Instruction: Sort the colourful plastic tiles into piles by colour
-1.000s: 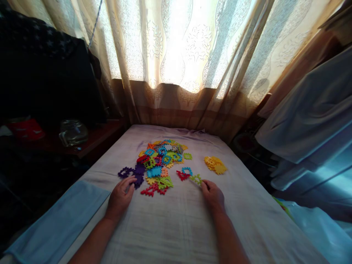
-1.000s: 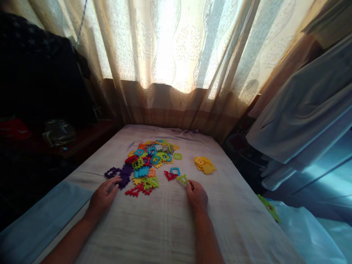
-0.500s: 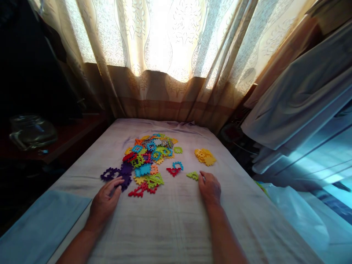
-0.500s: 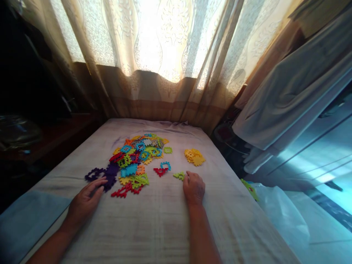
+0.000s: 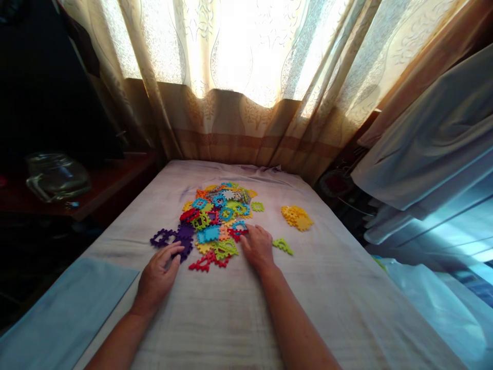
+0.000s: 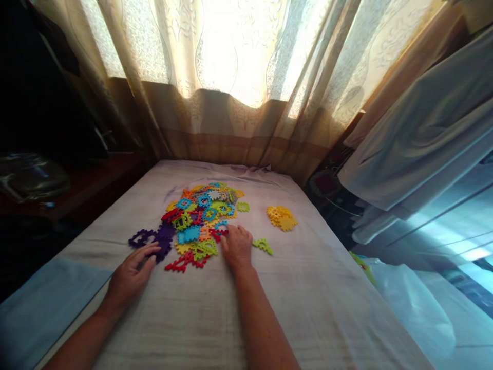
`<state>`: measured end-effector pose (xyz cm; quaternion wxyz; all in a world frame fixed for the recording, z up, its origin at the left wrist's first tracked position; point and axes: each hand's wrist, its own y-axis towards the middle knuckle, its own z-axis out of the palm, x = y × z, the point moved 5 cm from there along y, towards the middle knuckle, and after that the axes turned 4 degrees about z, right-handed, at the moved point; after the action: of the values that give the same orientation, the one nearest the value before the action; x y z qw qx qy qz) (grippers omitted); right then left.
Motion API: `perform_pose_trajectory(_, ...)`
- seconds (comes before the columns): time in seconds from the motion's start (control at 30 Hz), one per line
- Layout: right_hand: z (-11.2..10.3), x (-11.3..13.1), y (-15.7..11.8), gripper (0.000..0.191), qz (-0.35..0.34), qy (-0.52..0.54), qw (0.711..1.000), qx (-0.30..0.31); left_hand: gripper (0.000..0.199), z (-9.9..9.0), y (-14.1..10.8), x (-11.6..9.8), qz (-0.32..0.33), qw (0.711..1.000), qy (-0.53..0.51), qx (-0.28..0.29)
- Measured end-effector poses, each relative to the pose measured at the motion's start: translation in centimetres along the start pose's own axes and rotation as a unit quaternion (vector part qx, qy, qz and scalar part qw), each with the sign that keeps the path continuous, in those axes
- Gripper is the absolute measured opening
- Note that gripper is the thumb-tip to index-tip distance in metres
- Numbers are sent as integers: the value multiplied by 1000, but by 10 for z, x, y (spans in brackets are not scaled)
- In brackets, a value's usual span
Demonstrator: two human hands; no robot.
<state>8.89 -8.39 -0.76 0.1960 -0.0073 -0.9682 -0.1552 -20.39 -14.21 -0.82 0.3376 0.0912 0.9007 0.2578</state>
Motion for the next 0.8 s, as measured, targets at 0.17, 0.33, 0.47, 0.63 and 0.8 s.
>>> perform_pose_trajectory(0.17, -12, 13, -17, 18, -79, 84, 992, -43, 31, 1, -1, -1, -7, 1000, -6, 5)
perform_pose_trajectory(0.33, -13, 33, -37, 15, -170, 95, 981, 14, 30, 1, -1, -2, -13, 1000, -8, 13)
perform_pose_trajectory(0.47, -9, 40, -40, 20, -174, 74, 981, 32, 30, -1, 0, -4, -5, 1000, -1, 13)
perform_pose_trajectory(0.63, -6, 39, -42, 12, -181, 65, 981, 26, 29, -2, 1, -3, 0, 1000, 4, 12)
perform_pose_trajectory(0.8, -5, 37, -41, 16, -181, 52, 982, -8, 30, -2, 1, -2, 1, 1000, 7, 10)
